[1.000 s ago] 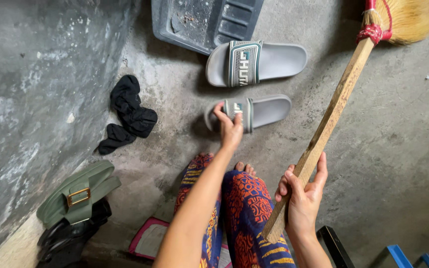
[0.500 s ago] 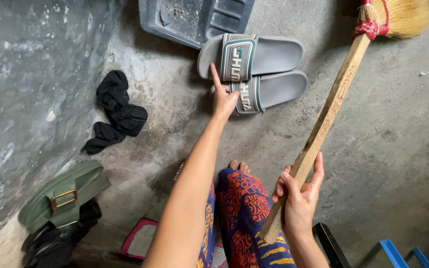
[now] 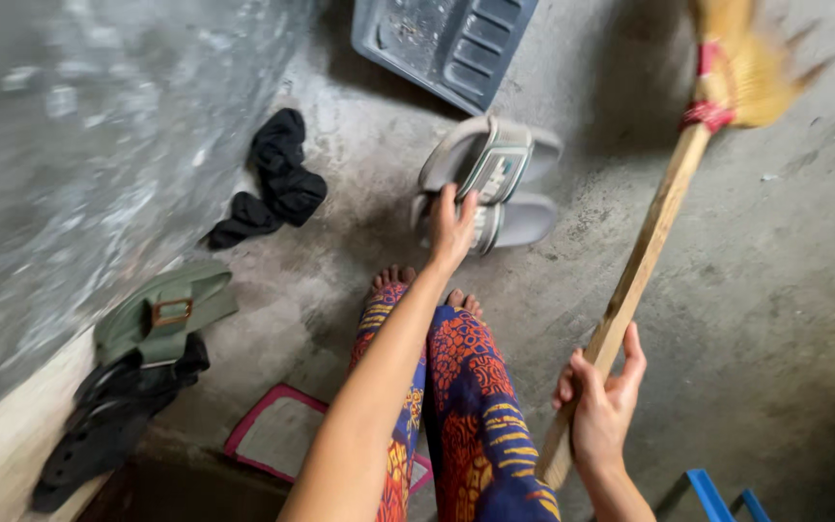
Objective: The person sweeps debris across a concrete floor using a wooden-handled broom, moving objects like a fan, a chair, and various shoes to reach different areas of the room.
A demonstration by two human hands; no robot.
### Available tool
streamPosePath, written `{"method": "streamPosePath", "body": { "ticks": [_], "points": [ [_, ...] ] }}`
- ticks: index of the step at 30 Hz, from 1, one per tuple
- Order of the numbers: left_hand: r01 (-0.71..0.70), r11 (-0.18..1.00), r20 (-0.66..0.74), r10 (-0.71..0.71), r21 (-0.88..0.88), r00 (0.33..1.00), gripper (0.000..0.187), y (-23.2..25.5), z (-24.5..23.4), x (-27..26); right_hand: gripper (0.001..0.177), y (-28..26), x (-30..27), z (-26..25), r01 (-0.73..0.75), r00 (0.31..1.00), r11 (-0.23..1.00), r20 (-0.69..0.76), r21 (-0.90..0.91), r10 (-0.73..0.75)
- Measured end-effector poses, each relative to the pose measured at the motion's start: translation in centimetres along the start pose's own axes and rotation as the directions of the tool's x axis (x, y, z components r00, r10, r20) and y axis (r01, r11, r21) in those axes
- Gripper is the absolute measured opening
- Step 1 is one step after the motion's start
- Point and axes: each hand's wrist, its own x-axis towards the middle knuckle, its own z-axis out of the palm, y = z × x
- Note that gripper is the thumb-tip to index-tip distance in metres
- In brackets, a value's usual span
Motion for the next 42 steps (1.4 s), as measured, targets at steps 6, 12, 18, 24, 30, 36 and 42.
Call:
{"method": "streamPosePath", "body": {
  "ticks": [6, 12, 18, 24, 30, 36, 42],
  "points": [
    [0.007, 0.991, -0.069, 0.003, 0.136, 0.998, 0.039, 4.4, -15.7, -10.2, 0.082, -4.9, -10.9, -3.5, -0.103, 0.989, 0.992, 0.101, -0.068, 0.11],
    [0.077, 0.948, -0.123, -0.041, 0.309, 0.992, 0.037, 7.3, -28.7, -19.0, 0.081, -9.6, -18.4, -6.4, -0.244, 0.864, 0.968, 0.466, 0.052, 0.193],
    [0.194, 0.909, -0.13, -0.156, 0.368, 0.979, 0.039, 5.3, -36.2, -25.8, 0.07, -9.9, -27.0, -3.8, -0.396, 0.815, 0.913, 0.42, -0.099, 0.399],
    [0.24, 0.887, -0.167, -0.188, 0.393, 0.968, 0.039, 0.5, -41.1, -30.6, 0.063, -4.2, -34.5, 1.6, -0.679, 0.519, 0.719, 0.596, -0.148, 0.613],
    [0.322, 0.886, -0.248, -0.247, 0.333, 0.937, 0.046, -0.4, -47.0, -37.0, 0.047, 7.9, -27.5, 6.7, -0.563, 0.512, 0.803, 0.679, -0.197, 0.526],
    [0.43, 0.869, -0.233, -0.377, 0.247, 0.896, 0.047, 0.0, -51.8, -42.5, 0.045, 6.5, -24.7, -0.5, -0.503, 0.741, 0.864, 0.515, 0.0, 0.431],
    [0.386, 0.868, -0.23, -0.326, 0.312, 0.917, 0.048, -1.9, -51.5, -42.4, 0.055, 2.6, -32.5, 2.8, -0.438, 0.788, 0.899, 0.479, -0.007, 0.388]
  ]
}}
